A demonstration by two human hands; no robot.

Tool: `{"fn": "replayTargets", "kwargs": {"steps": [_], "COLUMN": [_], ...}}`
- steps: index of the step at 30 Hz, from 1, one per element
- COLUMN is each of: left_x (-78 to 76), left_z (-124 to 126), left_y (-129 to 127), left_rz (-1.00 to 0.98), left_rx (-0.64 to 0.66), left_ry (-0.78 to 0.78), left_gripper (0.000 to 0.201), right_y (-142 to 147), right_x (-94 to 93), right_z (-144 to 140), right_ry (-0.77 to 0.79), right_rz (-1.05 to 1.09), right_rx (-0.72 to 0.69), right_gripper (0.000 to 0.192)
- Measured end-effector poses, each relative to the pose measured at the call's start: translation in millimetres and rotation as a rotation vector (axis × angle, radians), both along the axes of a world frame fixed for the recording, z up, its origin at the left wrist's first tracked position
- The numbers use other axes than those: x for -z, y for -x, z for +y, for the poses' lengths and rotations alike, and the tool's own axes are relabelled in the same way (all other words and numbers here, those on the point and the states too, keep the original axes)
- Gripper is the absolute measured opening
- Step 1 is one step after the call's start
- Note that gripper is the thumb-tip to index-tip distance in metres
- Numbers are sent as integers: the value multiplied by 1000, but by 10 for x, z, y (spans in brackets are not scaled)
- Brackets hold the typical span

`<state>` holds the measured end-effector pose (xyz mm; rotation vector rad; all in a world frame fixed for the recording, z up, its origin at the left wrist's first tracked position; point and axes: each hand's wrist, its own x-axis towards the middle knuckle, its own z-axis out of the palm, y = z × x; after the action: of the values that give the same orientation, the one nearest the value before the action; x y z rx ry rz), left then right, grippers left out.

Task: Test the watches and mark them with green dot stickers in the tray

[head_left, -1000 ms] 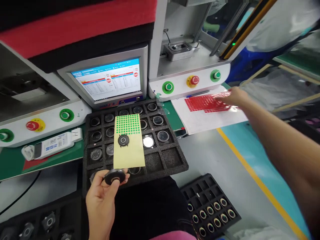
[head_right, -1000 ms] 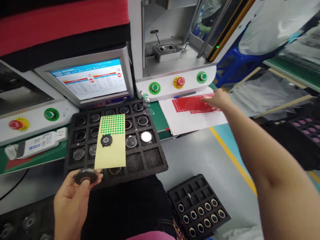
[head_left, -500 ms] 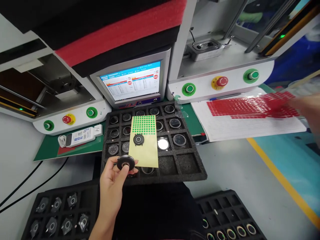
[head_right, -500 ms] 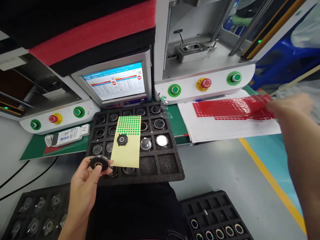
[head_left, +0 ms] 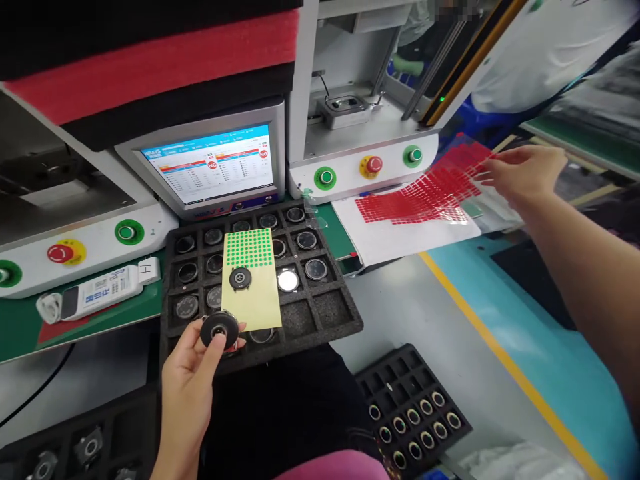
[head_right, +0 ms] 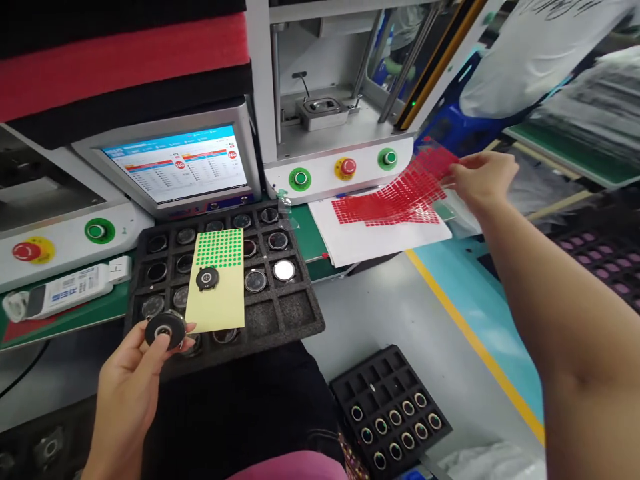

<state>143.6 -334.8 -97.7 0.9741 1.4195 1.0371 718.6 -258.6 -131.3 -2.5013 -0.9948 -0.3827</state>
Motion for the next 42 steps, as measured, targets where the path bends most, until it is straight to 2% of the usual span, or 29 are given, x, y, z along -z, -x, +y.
{"fn": "replayTargets", "kwargs": {"steps": [4, 9, 11, 14, 18, 21, 23, 25, 27, 31, 34, 38, 42], "left_x": [17, 62, 76, 59, -55, -168, -218, -228, -195, -52, 54, 153, 195], "left_z": [-47, -79, -81, -58, 65, 272, 488, 762, 1068, 1618, 1869, 1996, 2033], "left_y": [55, 149, 163, 149, 117, 90, 49, -21, -112, -265, -290, -225, -147], "left_rz": [11, 29, 48, 69, 101, 202, 259, 273, 275, 342, 405, 528, 695], "left_rx": [-14, -3, 2, 25, 152, 242, 272, 279, 264, 254, 274, 330, 362], "left_ry": [-3, 23, 33, 56, 102, 51, -5, -33, -38, -41, -14, -15, -120], "left_gripper": [45, 47, 47, 49, 52, 48, 41, 34, 27, 17, 22, 32, 24], "right_y": [63, 233, 336, 536, 863, 1096, 1208, 1275, 1303, 1310, 1300, 1224, 1120], "right_x": [-67, -84, -47, 26, 123, 199, 251, 298, 329, 324, 287, 252, 249], "right_z": [-11, -142, -142, -38, 174, 264, 286, 297, 311, 345, 341, 240, 50], "right_ry": [20, 183, 268, 417, 564, 634, 666, 694, 719, 759, 767, 715, 647], "right_rz": [219, 201, 171, 175, 172, 150, 133, 122, 114, 80, 64, 51, -34], "right_rx": [129, 214, 130, -134, -449, -604, -669, -698, -690, -635, -654, -692, -674], "right_gripper": [26, 36, 36, 31, 28, 33, 47, 63, 69, 50, 40, 32, 27]}}
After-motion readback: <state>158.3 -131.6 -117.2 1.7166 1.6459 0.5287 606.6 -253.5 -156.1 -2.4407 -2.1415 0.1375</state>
